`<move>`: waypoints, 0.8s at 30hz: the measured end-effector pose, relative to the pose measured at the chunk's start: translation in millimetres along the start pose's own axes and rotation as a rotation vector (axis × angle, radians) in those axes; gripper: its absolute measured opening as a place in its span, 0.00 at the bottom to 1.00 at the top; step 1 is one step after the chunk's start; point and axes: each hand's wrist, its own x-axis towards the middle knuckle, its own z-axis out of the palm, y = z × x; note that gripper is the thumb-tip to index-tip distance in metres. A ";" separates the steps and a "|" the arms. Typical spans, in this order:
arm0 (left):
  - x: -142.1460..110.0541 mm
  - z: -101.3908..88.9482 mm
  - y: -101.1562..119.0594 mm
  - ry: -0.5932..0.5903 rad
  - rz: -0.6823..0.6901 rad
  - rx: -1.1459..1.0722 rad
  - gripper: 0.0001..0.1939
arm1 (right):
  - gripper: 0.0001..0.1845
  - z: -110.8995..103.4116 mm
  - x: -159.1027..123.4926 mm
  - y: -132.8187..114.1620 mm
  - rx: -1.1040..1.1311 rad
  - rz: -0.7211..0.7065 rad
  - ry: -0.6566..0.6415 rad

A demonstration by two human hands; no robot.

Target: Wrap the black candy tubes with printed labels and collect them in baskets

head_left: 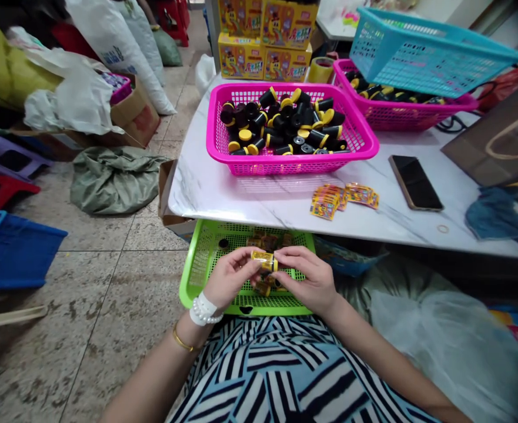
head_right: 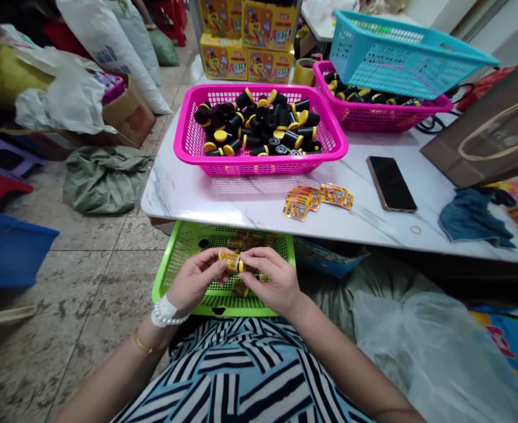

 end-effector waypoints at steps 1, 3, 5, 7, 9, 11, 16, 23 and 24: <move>-1.3 1.8 -0.5 -0.005 0.007 -0.001 0.15 | 0.20 -0.6 -1.9 -3.1 -0.001 0.008 0.005; -3.7 5.3 -0.4 -0.032 0.002 -0.016 0.14 | 0.20 -3.6 -4.3 -10.3 -0.012 0.004 -0.012; -5.9 8.3 0.8 -0.050 -0.016 -0.043 0.14 | 0.20 -8.2 -5.4 -17.8 -0.027 0.001 -0.059; -8.2 11.1 2.6 -0.041 -0.024 -0.066 0.15 | 0.20 -12.4 -6.6 -24.0 -0.023 0.035 -0.091; -10.7 14.2 4.4 -0.043 -0.040 -0.079 0.16 | 0.19 -15.0 -8.7 -28.1 0.000 0.099 -0.069; -13.3 17.0 5.0 -0.075 -0.071 -0.084 0.17 | 0.16 -16.5 -11.2 -30.1 0.015 0.128 -0.024; -18.3 19.3 0.1 -0.132 -0.138 -0.074 0.18 | 0.17 -18.8 -16.4 -30.7 -0.036 -0.017 -0.044; -26.4 26.0 2.6 -0.132 0.035 0.063 0.18 | 0.15 -10.4 -28.1 -32.7 0.045 0.119 0.029; -26.7 27.1 2.7 -0.129 0.066 0.081 0.18 | 0.14 -8.5 -29.6 -32.4 0.091 0.186 0.047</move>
